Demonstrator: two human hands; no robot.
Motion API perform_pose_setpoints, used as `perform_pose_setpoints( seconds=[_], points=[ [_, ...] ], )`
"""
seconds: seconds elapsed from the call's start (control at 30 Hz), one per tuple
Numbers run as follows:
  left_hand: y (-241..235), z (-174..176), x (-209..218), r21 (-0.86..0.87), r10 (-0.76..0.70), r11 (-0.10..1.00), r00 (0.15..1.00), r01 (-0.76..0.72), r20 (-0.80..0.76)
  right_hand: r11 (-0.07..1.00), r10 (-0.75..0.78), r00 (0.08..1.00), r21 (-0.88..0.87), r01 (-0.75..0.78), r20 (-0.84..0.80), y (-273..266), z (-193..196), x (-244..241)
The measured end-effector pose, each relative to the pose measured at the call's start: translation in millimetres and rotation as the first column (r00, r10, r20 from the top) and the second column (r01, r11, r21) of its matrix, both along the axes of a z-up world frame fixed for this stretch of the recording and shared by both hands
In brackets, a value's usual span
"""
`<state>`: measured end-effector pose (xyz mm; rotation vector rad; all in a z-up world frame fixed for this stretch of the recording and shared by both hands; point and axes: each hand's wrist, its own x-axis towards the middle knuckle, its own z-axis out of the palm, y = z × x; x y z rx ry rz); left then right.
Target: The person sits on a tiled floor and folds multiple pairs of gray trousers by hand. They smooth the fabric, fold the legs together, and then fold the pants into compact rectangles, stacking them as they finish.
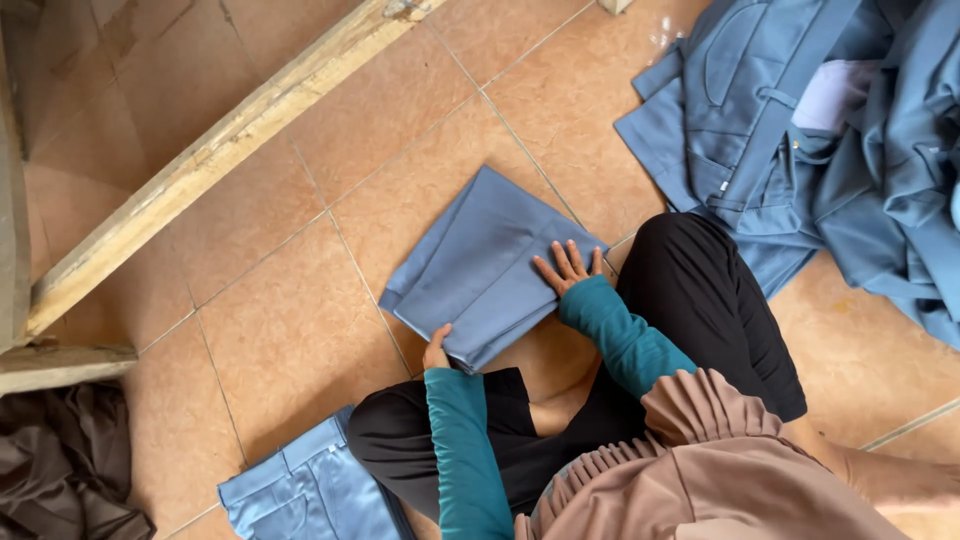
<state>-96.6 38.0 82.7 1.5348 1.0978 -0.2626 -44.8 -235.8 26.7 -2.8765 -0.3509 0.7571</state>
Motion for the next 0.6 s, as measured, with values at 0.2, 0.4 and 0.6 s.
perform_pose_setpoints(
  seconds=[0.2, 0.4, 0.6],
  points=[
    [0, 63, -12, -0.677, 0.671, 0.631, 0.705, -0.379, 0.231, 0.992, 0.037, 0.997, 0.124, -0.029, -0.065, 14, -45, 8],
    [-44, 155, 6, -0.627, 0.831, 0.556, 0.329, -0.546, 0.45, 0.909, 0.096, 0.945, 0.413, 0.044, -0.313, 45, -41, 3],
    [-68, 130, 63, -0.509, 0.597, 0.802, 0.398, -0.313, 0.696, 0.576, -0.284, 0.726, 0.493, 0.652, -0.627, 36, -84, 5]
  ],
)
